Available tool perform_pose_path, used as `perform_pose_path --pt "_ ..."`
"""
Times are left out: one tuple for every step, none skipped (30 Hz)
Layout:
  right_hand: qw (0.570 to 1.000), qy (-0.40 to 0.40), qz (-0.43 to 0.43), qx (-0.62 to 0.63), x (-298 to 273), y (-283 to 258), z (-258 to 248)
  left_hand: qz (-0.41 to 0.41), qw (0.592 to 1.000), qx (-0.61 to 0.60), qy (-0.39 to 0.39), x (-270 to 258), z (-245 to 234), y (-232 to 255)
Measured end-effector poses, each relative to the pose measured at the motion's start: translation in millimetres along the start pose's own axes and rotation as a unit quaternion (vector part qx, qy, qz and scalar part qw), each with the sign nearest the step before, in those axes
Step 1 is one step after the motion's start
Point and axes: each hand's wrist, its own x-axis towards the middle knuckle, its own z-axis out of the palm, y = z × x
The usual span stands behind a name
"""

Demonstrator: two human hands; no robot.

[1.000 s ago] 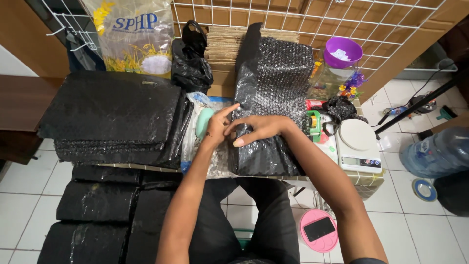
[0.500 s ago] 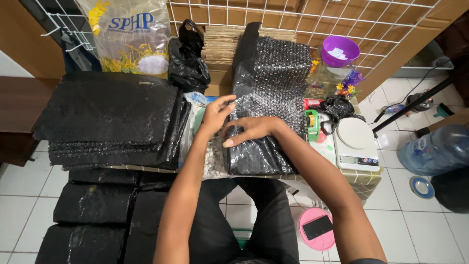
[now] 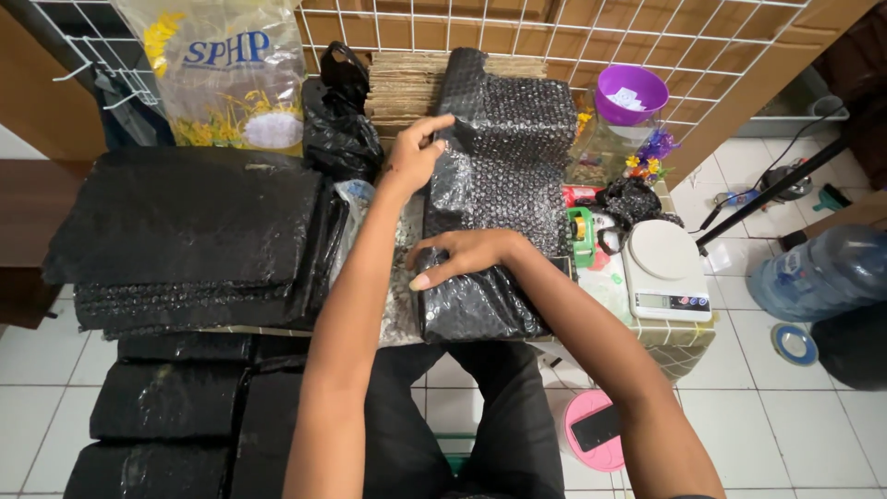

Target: Wrapping a small box in bubble wrap and placing it into a black plastic shipping bag

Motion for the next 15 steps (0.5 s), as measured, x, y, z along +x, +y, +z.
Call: perform_pose_path --pt "1.0 0.001 -0.001 0.0 0 0 0 -0.007 0.999 -0.031 0.004 6 0 0" --pt "1.0 0.003 -0.003 0.001 0 1 0 -0.014 0.998 -0.063 0.008 12 1 -1" --pt "1.0 0.003 -0.002 0.001 -1 1 0 -0.014 0.998 -0.063 0.007 15 0 -4" --pt "1.0 0.005 -0.005 0.002 -1 1 0 -0.006 0.997 -0.078 0.011 18 0 -7" --pt "1.0 0.006 -0.008 0.002 -1 1 1 0.003 0.996 -0.093 0.015 22 -1 -11" --pt "1.0 0.007 -0.008 0.002 -1 1 0 0.003 0.996 -0.093 0.015 17 -5 2" --pt "1.0 0.001 -0.012 0.005 -1 1 0 -0.009 0.995 -0.097 0.027 13 -8 14" --pt "1.0 -0.004 -0.016 0.008 -2 1 0 -0.021 0.994 -0.1 0.038 9 -11 27" --pt "1.0 -0.003 -0.016 0.009 -3 -1 1 -0.022 0.994 -0.101 0.037 14 -8 17" --pt "1.0 -0.003 -0.015 0.007 -4 -2 0 -0.024 0.992 -0.119 0.041 20 -6 7" --pt "1.0 -0.003 -0.015 0.006 -4 -4 0 -0.027 0.989 -0.137 0.045 26 -4 -3" --pt "1.0 -0.002 -0.015 0.006 -4 -4 1 -0.027 0.989 -0.136 0.045 23 -4 1" --pt "1.0 -0.001 -0.014 0.007 -4 -4 1 -0.027 0.991 -0.122 0.056 19 -5 5" --pt "1.0 0.0 -0.014 0.007 -4 -4 1 -0.027 0.992 -0.107 0.067 16 -6 9" --pt "1.0 0.0 -0.014 0.008 -4 -4 2 -0.028 0.992 -0.107 0.066 21 -7 8"
